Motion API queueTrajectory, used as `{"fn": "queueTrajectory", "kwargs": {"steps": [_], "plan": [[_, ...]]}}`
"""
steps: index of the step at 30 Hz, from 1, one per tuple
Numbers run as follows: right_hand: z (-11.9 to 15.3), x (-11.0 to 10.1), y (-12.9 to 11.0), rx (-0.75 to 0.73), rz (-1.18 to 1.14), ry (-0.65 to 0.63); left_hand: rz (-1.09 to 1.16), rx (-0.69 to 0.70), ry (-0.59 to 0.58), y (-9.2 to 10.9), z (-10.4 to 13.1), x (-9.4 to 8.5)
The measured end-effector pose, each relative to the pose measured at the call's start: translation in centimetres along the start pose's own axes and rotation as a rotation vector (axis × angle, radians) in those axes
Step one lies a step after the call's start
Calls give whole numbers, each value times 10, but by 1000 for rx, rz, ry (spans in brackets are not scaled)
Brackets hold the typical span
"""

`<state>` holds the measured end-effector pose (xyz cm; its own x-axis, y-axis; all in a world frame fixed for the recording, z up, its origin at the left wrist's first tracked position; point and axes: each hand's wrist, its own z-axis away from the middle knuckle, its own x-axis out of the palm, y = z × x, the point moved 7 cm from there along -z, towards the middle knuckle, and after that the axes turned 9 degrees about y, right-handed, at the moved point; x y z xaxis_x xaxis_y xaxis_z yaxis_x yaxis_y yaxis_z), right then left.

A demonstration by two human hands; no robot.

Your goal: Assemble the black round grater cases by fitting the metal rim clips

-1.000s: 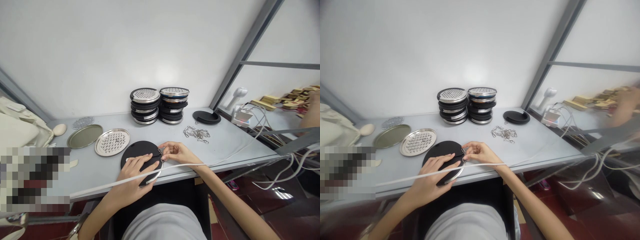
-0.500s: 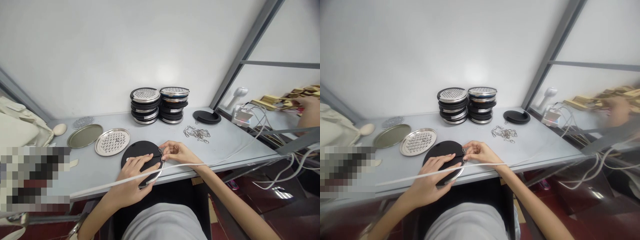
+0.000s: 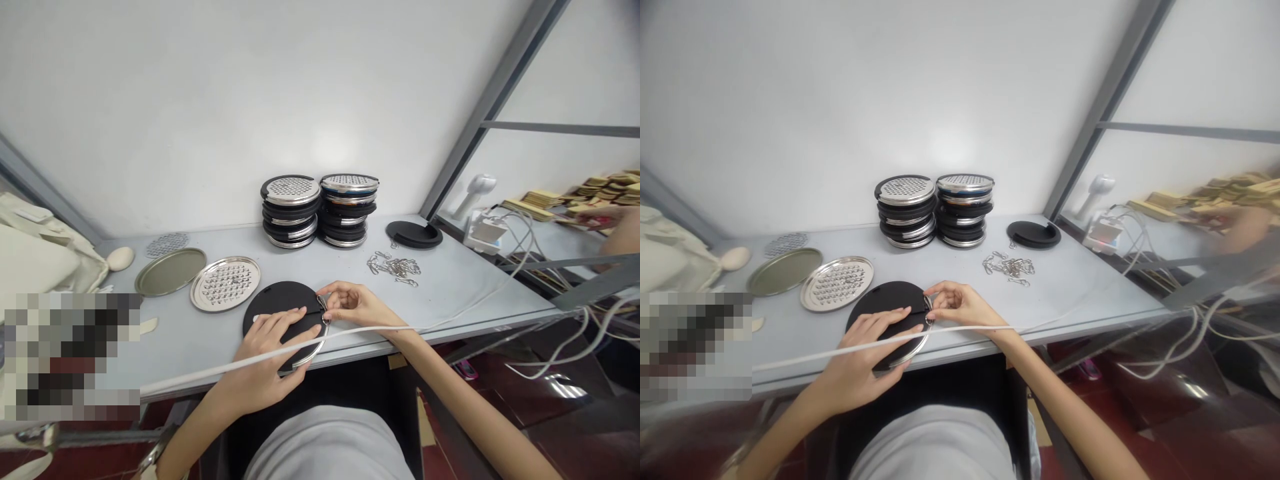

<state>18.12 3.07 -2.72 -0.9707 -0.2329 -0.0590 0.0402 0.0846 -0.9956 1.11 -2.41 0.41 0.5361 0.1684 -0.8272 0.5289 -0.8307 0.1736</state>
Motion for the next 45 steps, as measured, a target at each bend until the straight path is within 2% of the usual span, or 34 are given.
{"fn": "queueTrajectory", "kwargs": {"steps": [36, 45], "plan": [[0, -3, 5, 34, 19, 34, 12, -5, 25, 0, 0, -1], [0, -3, 5, 17, -2, 30, 13, -17, -9, -1, 1, 2]]}}
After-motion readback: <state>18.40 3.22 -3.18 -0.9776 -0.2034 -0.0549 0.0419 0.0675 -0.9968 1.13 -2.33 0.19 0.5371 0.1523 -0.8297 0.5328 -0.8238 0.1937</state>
